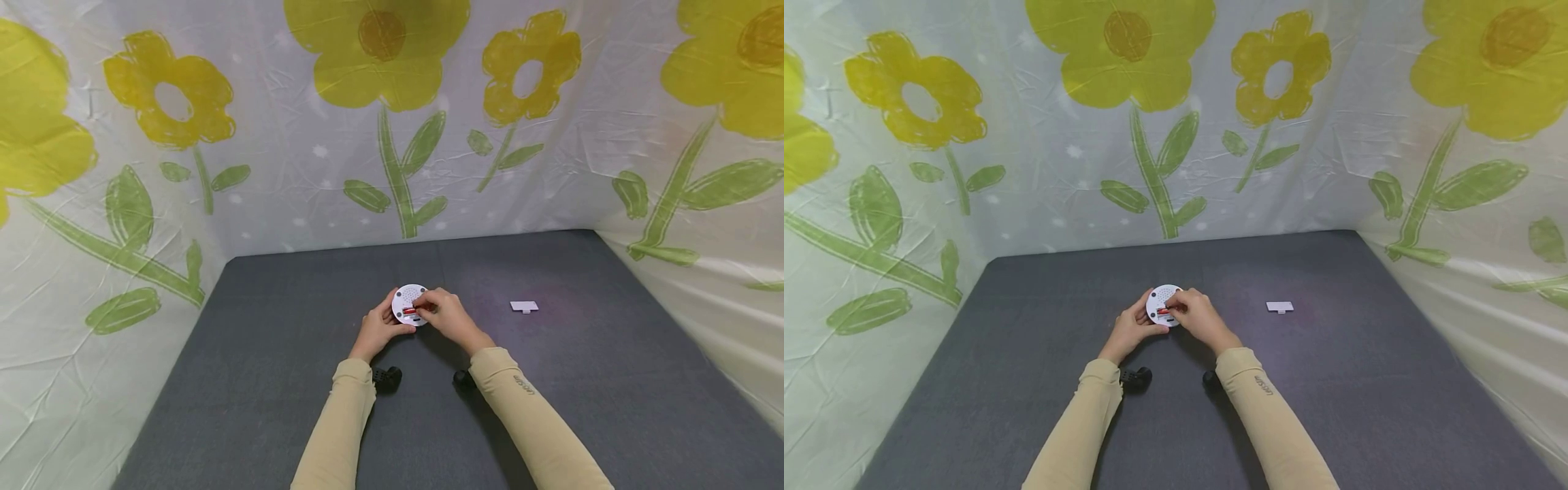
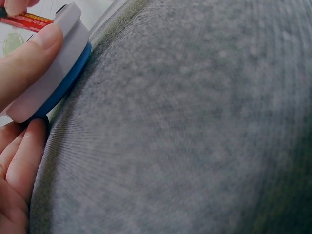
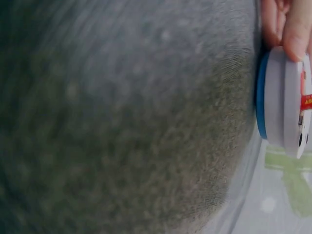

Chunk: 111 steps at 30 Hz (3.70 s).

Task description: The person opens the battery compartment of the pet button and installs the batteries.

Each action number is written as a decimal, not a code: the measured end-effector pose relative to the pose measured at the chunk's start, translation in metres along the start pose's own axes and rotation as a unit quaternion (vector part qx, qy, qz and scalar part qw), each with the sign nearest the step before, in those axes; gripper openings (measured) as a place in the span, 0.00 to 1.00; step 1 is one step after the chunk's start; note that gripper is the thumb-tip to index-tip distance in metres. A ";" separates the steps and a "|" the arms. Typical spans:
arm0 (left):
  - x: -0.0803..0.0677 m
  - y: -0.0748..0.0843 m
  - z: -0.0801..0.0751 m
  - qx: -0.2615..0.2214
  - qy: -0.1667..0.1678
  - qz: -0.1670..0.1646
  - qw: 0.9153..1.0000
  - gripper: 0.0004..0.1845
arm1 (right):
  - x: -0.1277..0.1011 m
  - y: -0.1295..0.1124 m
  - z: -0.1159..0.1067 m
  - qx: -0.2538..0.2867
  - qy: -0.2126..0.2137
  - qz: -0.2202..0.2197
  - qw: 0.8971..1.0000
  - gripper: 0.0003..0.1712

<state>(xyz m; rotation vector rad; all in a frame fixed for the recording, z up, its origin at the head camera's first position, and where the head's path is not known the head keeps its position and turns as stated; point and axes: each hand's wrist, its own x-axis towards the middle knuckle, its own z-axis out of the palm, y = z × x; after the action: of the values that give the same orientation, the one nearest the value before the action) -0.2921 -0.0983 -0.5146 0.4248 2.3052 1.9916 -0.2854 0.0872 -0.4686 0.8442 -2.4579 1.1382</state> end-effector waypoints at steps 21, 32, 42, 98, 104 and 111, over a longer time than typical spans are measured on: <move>-0.010 0.025 -0.003 -0.048 -0.044 0.012 0.998 0.47 | 0.006 -0.008 0.009 -0.139 -0.092 -0.092 0.982 0.08; -0.011 0.028 -0.003 -0.018 -0.031 0.016 0.999 0.47 | 0.005 -0.004 0.011 -0.110 -0.033 0.005 0.993 0.11; -0.002 0.007 -0.001 -0.019 -0.011 0.000 1.000 0.49 | 0.006 -0.008 0.016 -0.108 -0.028 0.177 0.978 0.46; -0.011 0.029 -0.002 -0.009 -0.021 -0.016 1.000 0.49 | -0.031 0.046 -0.065 -0.038 -0.009 0.201 0.979 0.30; -0.010 0.029 -0.002 0.002 -0.021 -0.014 1.000 0.49 | -0.048 0.063 -0.092 -0.051 -0.016 0.225 0.973 0.31; -0.011 0.031 -0.002 -0.003 -0.024 -0.016 1.000 0.49 | -0.062 0.078 -0.116 -0.075 -0.031 0.239 0.968 0.30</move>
<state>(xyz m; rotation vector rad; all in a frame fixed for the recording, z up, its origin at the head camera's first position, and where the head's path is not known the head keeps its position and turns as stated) -0.2767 -0.0990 -0.4853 0.4272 2.2620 1.9502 -0.2830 0.2397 -0.4712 0.2464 -2.8471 1.0585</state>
